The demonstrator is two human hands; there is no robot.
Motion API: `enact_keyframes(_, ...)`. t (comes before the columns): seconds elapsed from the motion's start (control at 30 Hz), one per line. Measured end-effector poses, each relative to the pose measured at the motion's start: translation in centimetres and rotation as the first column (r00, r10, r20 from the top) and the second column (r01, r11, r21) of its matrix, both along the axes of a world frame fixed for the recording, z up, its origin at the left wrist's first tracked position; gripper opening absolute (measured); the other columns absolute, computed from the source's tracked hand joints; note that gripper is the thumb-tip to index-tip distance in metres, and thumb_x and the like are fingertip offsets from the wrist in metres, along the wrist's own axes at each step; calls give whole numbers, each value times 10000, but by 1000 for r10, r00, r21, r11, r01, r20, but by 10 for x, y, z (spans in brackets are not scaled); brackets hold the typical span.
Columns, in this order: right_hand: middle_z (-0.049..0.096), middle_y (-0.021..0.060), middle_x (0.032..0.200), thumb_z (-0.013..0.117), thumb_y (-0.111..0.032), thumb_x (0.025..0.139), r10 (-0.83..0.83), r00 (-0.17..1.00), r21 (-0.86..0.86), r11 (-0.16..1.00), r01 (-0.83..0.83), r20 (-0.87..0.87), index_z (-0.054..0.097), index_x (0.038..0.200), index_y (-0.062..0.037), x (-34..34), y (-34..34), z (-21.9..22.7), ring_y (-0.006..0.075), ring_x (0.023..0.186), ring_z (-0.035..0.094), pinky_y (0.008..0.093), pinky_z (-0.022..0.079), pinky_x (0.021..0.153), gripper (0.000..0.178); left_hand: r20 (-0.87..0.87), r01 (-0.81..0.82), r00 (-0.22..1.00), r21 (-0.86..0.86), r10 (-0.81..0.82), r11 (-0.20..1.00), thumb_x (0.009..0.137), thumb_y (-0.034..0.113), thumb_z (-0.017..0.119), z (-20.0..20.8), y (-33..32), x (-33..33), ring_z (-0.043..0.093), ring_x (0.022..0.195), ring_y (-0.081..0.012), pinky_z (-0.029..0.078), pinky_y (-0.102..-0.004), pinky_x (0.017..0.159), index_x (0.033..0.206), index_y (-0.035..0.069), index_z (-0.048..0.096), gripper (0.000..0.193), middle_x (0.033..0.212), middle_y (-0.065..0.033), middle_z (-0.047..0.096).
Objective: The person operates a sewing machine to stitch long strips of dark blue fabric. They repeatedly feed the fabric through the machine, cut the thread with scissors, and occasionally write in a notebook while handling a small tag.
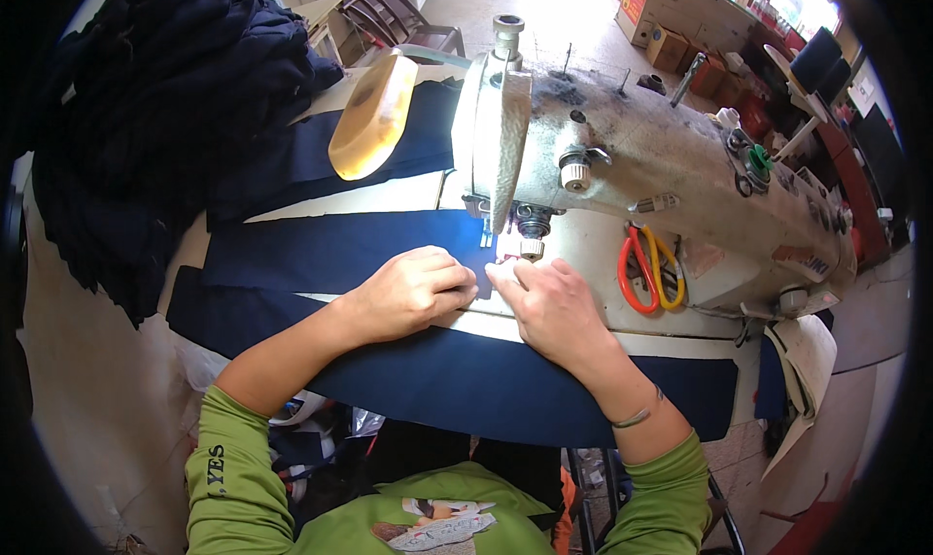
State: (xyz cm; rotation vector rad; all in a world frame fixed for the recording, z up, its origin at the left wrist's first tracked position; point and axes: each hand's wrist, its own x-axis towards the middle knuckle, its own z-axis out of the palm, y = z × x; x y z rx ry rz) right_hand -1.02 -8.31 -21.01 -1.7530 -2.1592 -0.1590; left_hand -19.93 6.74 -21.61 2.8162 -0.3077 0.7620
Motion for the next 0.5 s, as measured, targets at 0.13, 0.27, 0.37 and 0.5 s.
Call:
enact_keyframes(0.13, 577, 56, 796, 589, -70, 851, 9, 1000, 4, 1000, -9, 1, 699, 1155, -94, 0, -1, 0, 227, 742, 605, 357, 463, 742, 324, 9, -32, 999, 20, 32, 999, 725, 64, 748, -1, 1, 1, 653, 907, -229, 535, -349, 827, 942, -6, 706, 232, 977, -91, 657)
enact_keyframes(0.27, 576, 56, 795, 587, -69, 851, 19, 1000, 4, 1000, -19, -1, 708, 1141, -89, 0, -1, -1, 228, 742, 606, 359, 463, 742, 314, 10, -75, 997, 16, 75, 997, 732, 51, 753, -4, 0, 2, 651, 917, -234, 527, -351, 851, 953, -12, 706, 235, 991, -97, 664)
enact_keyframes(0.37, 576, 55, 796, 586, -67, 852, 15, 1000, 5, 1000, -15, 2, 712, 1131, -85, 0, -1, -1, 229, 745, 607, 359, 463, 744, 307, 7, -91, 996, 2, 91, 996, 741, 44, 747, -5, 1, 3, 649, 930, -241, 522, -356, 867, 978, -17, 702, 249, 1012, -105, 668)
enact_keyframes(0.5, 583, 58, 807, 584, -63, 852, 6, 1000, -1, 1000, -6, 12, 709, 1131, -78, -1, -1, 0, 230, 754, 613, 360, 462, 750, 306, -35, -124, 992, 5, 124, 992, 763, 48, 722, -2, 1, 3, 644, 970, -249, 508, -365, 903, 1046, -23, 689, 294, 1056, -116, 667)
